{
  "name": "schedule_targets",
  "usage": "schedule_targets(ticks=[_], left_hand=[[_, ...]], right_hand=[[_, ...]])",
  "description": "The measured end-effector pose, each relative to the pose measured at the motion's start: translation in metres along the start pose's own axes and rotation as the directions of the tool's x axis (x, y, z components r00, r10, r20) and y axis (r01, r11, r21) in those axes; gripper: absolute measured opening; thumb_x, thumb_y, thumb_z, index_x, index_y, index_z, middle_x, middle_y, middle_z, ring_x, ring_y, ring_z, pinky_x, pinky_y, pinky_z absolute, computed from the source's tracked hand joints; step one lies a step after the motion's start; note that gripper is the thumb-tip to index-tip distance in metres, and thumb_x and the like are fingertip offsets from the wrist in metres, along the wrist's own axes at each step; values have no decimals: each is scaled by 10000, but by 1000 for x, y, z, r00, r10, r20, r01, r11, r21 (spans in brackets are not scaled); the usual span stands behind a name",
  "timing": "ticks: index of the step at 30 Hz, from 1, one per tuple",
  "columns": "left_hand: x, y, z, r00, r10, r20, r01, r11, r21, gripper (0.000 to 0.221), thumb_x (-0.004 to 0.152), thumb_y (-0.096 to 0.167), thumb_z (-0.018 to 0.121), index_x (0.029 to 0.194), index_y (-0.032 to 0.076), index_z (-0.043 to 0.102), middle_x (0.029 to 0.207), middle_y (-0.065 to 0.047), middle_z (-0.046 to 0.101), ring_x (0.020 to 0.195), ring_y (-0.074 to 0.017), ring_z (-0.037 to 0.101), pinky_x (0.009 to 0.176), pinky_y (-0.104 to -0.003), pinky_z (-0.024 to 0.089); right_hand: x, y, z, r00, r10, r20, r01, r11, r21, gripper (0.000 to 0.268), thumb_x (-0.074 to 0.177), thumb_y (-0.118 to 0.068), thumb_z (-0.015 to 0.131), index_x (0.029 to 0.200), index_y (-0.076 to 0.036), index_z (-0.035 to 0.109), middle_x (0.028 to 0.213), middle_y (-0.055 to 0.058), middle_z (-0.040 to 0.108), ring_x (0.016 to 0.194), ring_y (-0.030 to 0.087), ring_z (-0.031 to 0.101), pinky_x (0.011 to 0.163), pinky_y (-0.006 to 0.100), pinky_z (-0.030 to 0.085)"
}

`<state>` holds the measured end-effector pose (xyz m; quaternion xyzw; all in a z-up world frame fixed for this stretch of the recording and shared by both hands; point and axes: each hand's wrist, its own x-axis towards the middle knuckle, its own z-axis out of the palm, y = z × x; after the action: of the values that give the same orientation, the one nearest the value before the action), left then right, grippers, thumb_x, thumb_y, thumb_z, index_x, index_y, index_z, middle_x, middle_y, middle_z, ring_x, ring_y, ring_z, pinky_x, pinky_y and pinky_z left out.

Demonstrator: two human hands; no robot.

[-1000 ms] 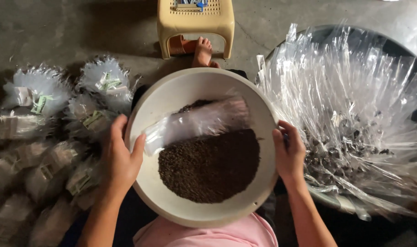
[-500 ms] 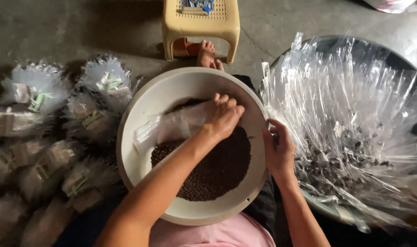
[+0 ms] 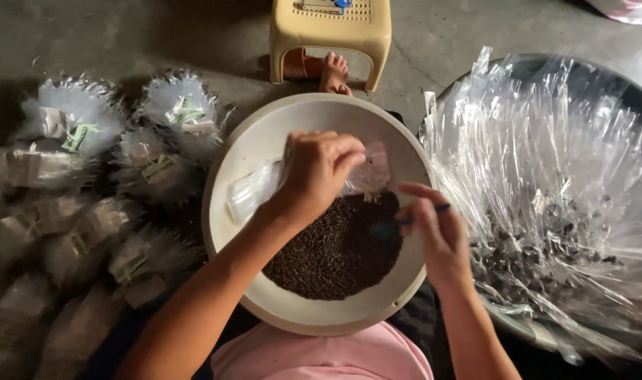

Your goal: A person is manually filling small plastic bags with seeds from a large white bowl and placing the filled bags into a organized pile on the floor.

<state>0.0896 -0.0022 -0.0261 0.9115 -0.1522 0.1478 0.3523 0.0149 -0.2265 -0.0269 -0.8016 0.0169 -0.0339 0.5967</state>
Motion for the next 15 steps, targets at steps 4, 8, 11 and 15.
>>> schedule_targets(ticks=[4, 8, 11, 15], left_hand=[[-14, 39, -26, 999, -22, 31, 30, 961, -275, 70, 891, 226, 748, 930, 283, 756, 789, 39, 723, 812, -220, 714, 843, -360, 483], [-15, 95, -91, 998, 45, 51, -11, 848, -530, 124, 870, -15, 715, 984, 3, 761, 1048, -99, 727, 954, -182, 662, 848, -291, 559], [-24, 102, -140, 994, -45, 104, 112, 548, -829, 172, 885, 52, 790, 965, 112, 650, 1045, -19, 674, 888, -98, 647, 851, -246, 559], [-23, 117, -184, 993, -98, 64, 109, 581, -806, 255, 839, -62, 823, 926, 63, 619, 1003, -61, 659, 889, -143, 653, 908, -285, 569]], right_hand=[[-4, -22, 35, 970, -30, 242, -52, 944, 325, 393, 1034, -177, 552, 1361, 40, 582, 781, 166, 714, 632, 211, 696, 655, 323, 546], [-5, 6, 46, 868, 69, 492, -265, 902, 341, 431, 937, 28, 605, 1358, 29, 511, 1276, 172, 662, 1187, 242, 673, 986, 313, 569], [31, -11, 42, 804, 49, 592, -276, 914, 298, 227, 866, -47, 660, 1074, 7, 732, 1051, 118, 773, 914, 140, 717, 762, 246, 604], [45, 42, 30, 758, -55, 650, 210, 964, -164, 469, 670, -36, 670, 1133, 36, 669, 971, 81, 740, 809, 136, 634, 636, 293, 538]])
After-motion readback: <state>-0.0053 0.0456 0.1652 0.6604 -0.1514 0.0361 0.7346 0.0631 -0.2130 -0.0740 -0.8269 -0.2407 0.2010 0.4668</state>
